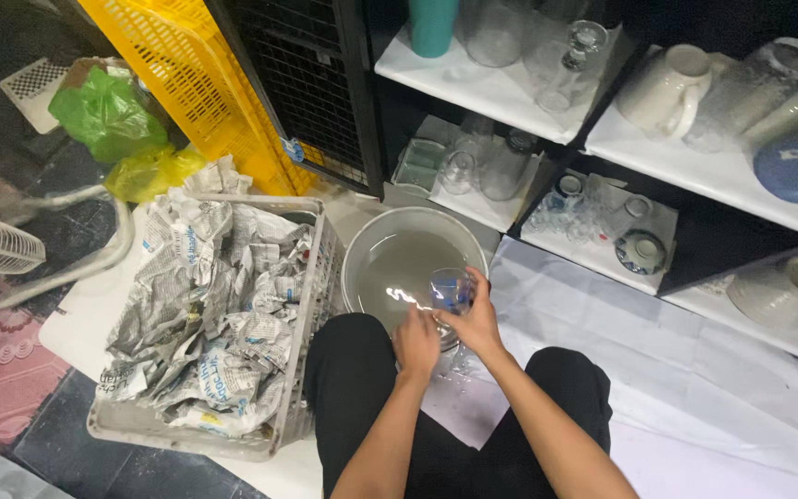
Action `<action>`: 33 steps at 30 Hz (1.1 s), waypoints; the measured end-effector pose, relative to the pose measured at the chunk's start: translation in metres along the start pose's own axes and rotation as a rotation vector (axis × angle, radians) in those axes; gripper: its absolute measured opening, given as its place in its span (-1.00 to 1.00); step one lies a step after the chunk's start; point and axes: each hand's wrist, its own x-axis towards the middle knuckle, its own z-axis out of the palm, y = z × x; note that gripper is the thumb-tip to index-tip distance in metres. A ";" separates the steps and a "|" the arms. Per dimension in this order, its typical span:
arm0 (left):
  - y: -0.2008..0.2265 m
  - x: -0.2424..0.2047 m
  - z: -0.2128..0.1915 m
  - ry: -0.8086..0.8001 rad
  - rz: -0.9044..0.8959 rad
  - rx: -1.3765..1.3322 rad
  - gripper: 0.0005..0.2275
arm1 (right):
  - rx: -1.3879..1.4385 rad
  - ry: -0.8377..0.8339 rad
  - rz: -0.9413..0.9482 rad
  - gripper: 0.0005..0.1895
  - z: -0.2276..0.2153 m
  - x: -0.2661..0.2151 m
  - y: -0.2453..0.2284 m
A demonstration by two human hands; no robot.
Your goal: The person unwraps small ceramic items from newspaper, washes them in a bucket of water, and places them on a shelf. The items include a small blue cup, a brown cup, and a white mug.
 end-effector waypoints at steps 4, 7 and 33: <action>-0.011 0.003 0.027 -0.072 0.109 0.441 -0.67 | -0.336 0.034 -0.119 0.13 0.009 0.029 0.012; -0.022 0.012 0.037 -0.222 0.053 0.511 -0.62 | -0.395 -0.038 0.017 0.16 0.024 0.061 0.031; -0.010 0.014 0.026 -0.180 0.085 0.408 -0.61 | -1.025 -0.507 0.132 -0.68 0.091 0.117 0.182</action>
